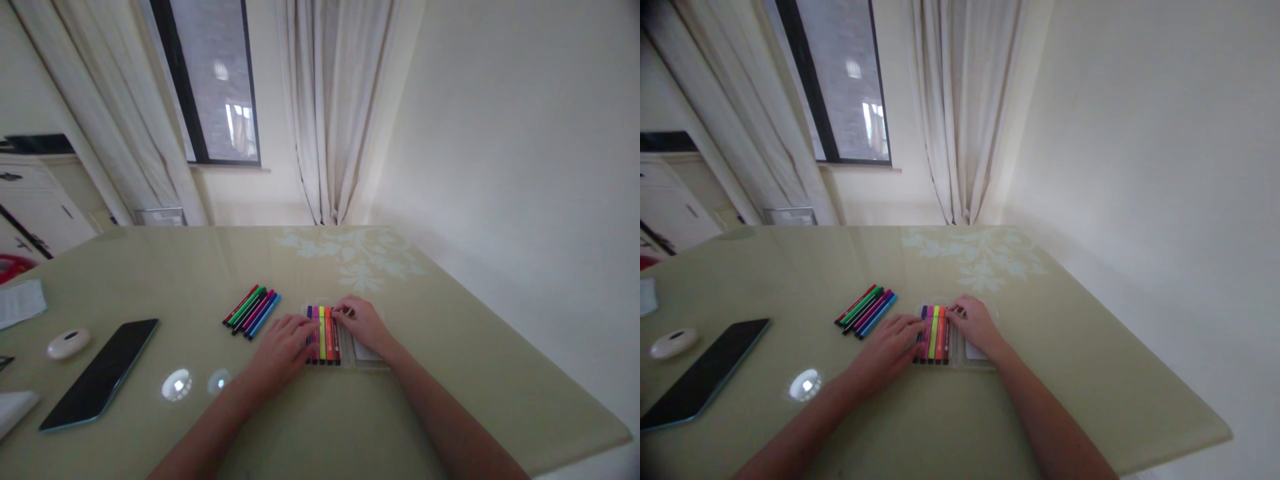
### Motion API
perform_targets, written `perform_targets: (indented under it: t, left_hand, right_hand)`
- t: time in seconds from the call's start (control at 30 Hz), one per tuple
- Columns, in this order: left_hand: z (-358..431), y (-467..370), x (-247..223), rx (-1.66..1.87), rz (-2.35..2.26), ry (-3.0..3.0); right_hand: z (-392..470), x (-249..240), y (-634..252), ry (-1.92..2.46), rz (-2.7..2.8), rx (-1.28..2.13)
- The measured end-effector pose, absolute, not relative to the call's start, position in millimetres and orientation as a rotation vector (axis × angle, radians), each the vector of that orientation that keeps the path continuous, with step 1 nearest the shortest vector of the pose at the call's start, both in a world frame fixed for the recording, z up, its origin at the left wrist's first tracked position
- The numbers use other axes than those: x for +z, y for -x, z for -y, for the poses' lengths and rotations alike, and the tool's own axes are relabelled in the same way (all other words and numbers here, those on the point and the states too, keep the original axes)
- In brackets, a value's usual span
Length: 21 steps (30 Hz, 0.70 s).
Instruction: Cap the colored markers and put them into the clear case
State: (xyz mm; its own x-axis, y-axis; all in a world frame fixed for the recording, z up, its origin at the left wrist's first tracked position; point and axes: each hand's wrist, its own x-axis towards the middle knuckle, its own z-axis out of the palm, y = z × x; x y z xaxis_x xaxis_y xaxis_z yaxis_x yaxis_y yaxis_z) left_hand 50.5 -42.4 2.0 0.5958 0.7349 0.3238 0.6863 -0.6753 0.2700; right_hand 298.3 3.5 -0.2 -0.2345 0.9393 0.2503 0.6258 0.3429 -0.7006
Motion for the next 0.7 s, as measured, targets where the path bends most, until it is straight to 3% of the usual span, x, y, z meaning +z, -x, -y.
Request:
perform_targets:
  t: [0.13, 0.23, 0.4, 0.53, 0.7]
  left_hand:
    - [26.1, -24.3, 6.7, 0.628, -1.903, -2.576]
    - [20.5, -10.2, 6.3, 0.482, -2.141, -2.533]
    - [17.1, -8.1, -3.1, 0.447, -2.095, -2.527]
    - [18.7, -20.2, -4.2, 0.63, -1.949, -2.48]
    - [32.8, -46.6, 0.2, 0.934, -1.556, -2.278]
  right_hand:
    - [-1.8, 2.3, -297.6, 1.36, 1.954, 0.608]
    - [-1.1, 2.4, -296.9, 1.354, 1.97, 0.595]
    - [-1.2, 2.4, -296.8, 1.341, 1.946, 0.605]
    - [2.3, 8.7, -292.1, 1.32, 1.87, 0.624]
    - [11.4, 16.0, -274.5, 1.134, 1.569, 1.032]
